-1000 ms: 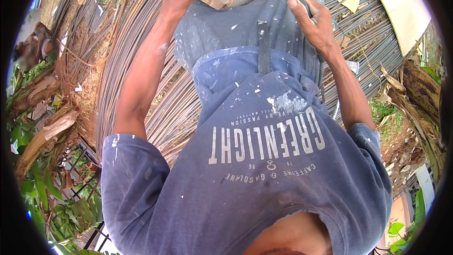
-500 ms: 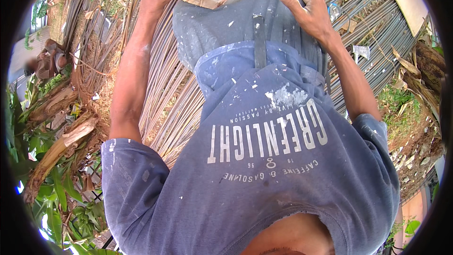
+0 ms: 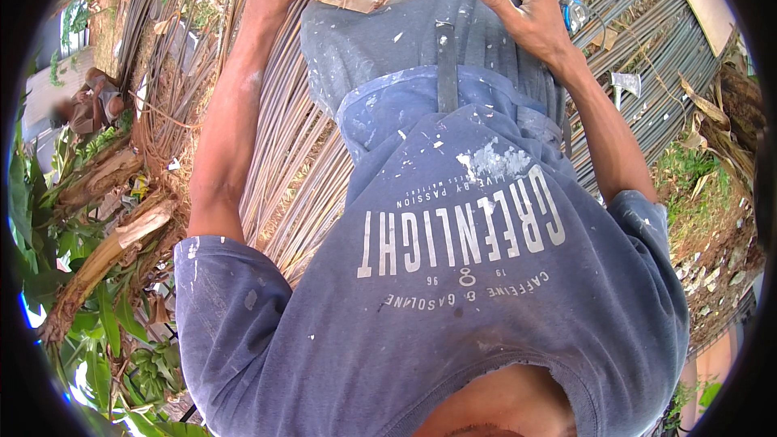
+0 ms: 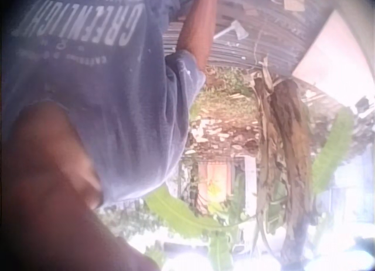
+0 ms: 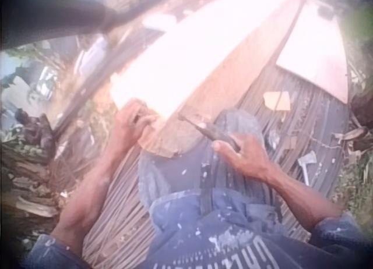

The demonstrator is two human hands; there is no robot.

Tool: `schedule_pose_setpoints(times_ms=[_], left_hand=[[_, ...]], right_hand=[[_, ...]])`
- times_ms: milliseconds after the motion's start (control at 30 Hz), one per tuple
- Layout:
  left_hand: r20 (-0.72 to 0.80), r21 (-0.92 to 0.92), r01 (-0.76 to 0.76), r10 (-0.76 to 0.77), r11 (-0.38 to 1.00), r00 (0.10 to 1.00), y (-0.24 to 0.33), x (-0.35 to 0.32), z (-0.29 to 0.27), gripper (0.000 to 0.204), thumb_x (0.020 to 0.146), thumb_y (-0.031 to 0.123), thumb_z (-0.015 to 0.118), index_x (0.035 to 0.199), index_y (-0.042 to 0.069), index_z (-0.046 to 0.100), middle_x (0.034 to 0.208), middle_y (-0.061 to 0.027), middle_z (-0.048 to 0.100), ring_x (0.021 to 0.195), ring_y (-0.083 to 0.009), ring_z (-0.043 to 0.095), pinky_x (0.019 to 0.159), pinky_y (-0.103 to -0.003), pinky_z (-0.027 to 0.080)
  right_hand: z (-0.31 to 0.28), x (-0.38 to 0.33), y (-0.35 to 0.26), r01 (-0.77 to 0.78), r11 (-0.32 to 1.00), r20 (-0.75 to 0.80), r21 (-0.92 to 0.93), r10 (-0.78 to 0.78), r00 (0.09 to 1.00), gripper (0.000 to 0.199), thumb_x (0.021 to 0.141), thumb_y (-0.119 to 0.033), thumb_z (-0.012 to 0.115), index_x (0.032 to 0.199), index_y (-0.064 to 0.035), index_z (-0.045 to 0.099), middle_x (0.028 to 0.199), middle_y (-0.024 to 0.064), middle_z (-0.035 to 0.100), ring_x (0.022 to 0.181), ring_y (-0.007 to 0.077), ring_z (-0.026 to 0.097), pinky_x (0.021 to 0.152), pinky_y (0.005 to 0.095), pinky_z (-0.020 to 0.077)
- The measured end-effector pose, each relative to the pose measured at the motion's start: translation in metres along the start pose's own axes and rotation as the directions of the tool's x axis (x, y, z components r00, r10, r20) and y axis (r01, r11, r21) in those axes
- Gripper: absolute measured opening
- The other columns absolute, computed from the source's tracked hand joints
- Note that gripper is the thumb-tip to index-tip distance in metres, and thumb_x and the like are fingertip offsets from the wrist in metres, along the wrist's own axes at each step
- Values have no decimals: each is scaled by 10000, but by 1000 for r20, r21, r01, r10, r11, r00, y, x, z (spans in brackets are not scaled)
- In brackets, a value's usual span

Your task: The person measures a large pink board with a tape measure, marks it with a pencil, and then uses a hammer to attach a wooden strip to the board. The person also handles a small bag and a piece of wood during the process.

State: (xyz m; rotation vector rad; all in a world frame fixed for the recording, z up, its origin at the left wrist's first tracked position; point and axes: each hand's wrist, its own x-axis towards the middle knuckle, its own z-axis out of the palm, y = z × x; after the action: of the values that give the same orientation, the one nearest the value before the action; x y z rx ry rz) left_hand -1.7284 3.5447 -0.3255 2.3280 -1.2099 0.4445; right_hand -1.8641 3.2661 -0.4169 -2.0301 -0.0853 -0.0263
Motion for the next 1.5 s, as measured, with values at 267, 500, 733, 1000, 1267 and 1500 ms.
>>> schedule_pose_setpoints(times_ms=[267,500,733,1000,1267,1500], left_hand=[[49,127,34,-40,991,998,1,-14,6,151,727,-7,759,836,50,671,872,-106,608,686,-224,594,586,-346,497],[-60,-25,32,-34,999,998,-14,-22,8,220,665,-18,801,840,100,739,1062,-85,625,652,-158,559,556,-292,466],[-216,-11,151,-150,988,965,-4,-25,22,157,705,86,808,844,125,746,992,-69,649,713,-186,596,589,-323,473],[-266,-10,132,-130,991,955,-5,-34,26,168,737,120,774,895,134,719,897,-81,645,745,-246,659,602,-359,536],[-314,-40,173,-177,984,933,-3,-34,30,175,748,121,771,918,112,730,894,-103,650,750,-264,659,605,-370,535],[-361,-120,180,-212,976,908,-2,-28,33,183,744,129,769,923,112,738,893,-105,665,724,-266,662,618,-359,540]], right_hand=[[1,3,-7,73,997,-41,-4,-74,996,737,864,-675,573,856,53,694,581,152,577,537,224,536,529,409,425],[-5,11,-21,40,999,40,-28,-39,998,685,863,-643,604,794,35,670,545,152,556,515,229,545,533,402,434],[-9,31,-44,161,985,94,-58,-155,983,494,880,-484,674,828,7,674,569,117,583,508,222,546,527,374,438],[-1,48,-40,275,957,179,-94,-255,950,329,886,-331,692,812,-12,658,570,93,570,498,176,540,500,335,434],[-5,61,-28,419,891,196,-176,-386,901,238,860,-251,651,834,-14,655,608,107,565,479,214,551,488,340,432],[-8,58,-33,444,891,189,-97,-422,887,438,918,-432,634,822,-6,634,543,127,546,480,256,557,498,360,444]])
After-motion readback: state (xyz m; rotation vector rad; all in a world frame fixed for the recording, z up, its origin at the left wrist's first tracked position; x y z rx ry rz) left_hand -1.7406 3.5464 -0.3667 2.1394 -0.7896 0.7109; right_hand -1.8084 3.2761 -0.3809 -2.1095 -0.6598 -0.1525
